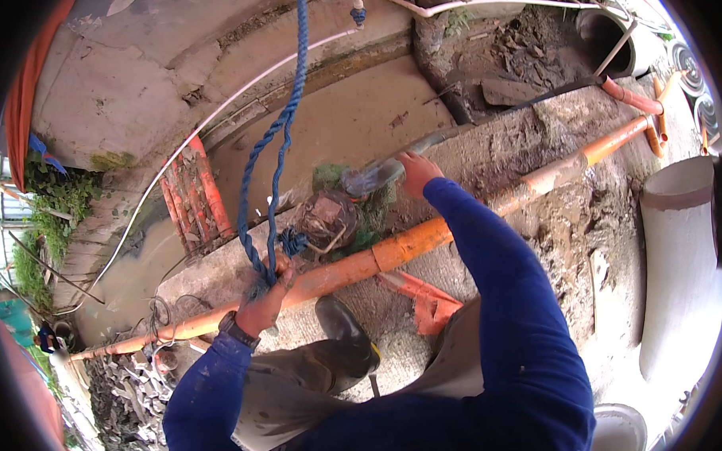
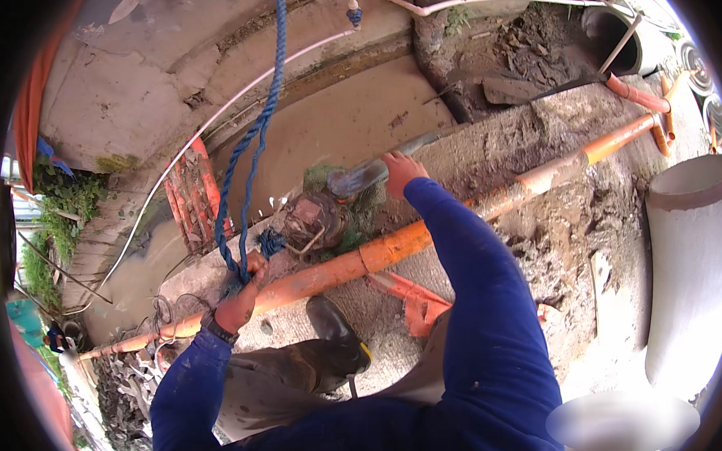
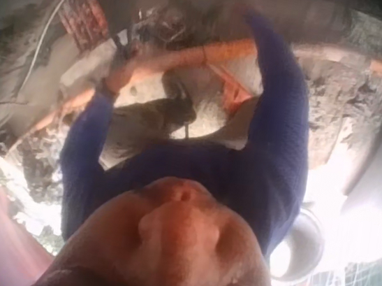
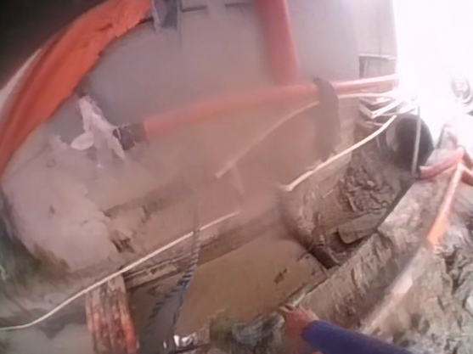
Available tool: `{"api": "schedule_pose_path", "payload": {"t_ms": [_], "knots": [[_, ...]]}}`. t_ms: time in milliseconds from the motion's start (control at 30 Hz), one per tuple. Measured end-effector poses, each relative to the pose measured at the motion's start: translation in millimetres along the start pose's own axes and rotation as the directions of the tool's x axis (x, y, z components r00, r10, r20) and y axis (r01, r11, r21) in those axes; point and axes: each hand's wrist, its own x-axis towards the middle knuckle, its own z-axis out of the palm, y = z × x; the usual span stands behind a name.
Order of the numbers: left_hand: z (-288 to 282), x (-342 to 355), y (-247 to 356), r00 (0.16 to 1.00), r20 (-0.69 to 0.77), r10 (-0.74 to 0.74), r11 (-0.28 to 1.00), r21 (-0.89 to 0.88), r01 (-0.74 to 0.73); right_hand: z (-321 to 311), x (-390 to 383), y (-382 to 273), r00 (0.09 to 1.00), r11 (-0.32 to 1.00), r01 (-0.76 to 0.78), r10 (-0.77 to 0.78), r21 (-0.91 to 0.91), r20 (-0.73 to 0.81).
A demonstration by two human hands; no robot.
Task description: The person lowers a submersible pump into a muddy pit using a rope, then secures the pump and its attached hose to an orange pipe. The person adjusts the rope and positions the pump within the pit.
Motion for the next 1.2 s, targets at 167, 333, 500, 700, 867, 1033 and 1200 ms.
{"api": "schedule_pose_path", "payload": {"t_ms": [167,333,500,700,867,1033,1200], "knots": [[0,-3,5,0.998,0.043,-0.050,0.999,-0.011,0.051,76,27,20,0.983,0.975,-0.045,0.005,-0.217,-0.183],[-2,-20,15,0.985,0.023,-0.170,0.973,-0.155,0.172,56,48,-10,0.997,0.978,-0.037,0.050,-0.205,0.059],[-24,-31,1,0.981,0.002,-0.194,0.981,-0.031,0.194,31,40,-29,1.000,0.992,-0.009,0.012,-0.125,0.024],[-56,-55,-18,0.957,-0.080,-0.280,0.959,0.025,0.282,26,1,-21,0.997,0.995,0.026,-0.018,-0.096,0.081],[-61,-78,4,0.919,-0.123,-0.375,0.925,-0.117,0.362,-21,-40,-67,0.975,0.970,0.171,-0.141,-0.174,0.171],[-77,-97,-4,0.830,-0.240,-0.503,0.858,-0.257,0.446,-54,-104,-129,0.950,0.955,0.230,-0.179,-0.189,0.255],[-78,-120,-16,0.771,-0.221,-0.597,0.794,-0.300,0.529,-32,-174,-193,0.904,0.960,0.256,-0.195,-0.116,0.379]]}}
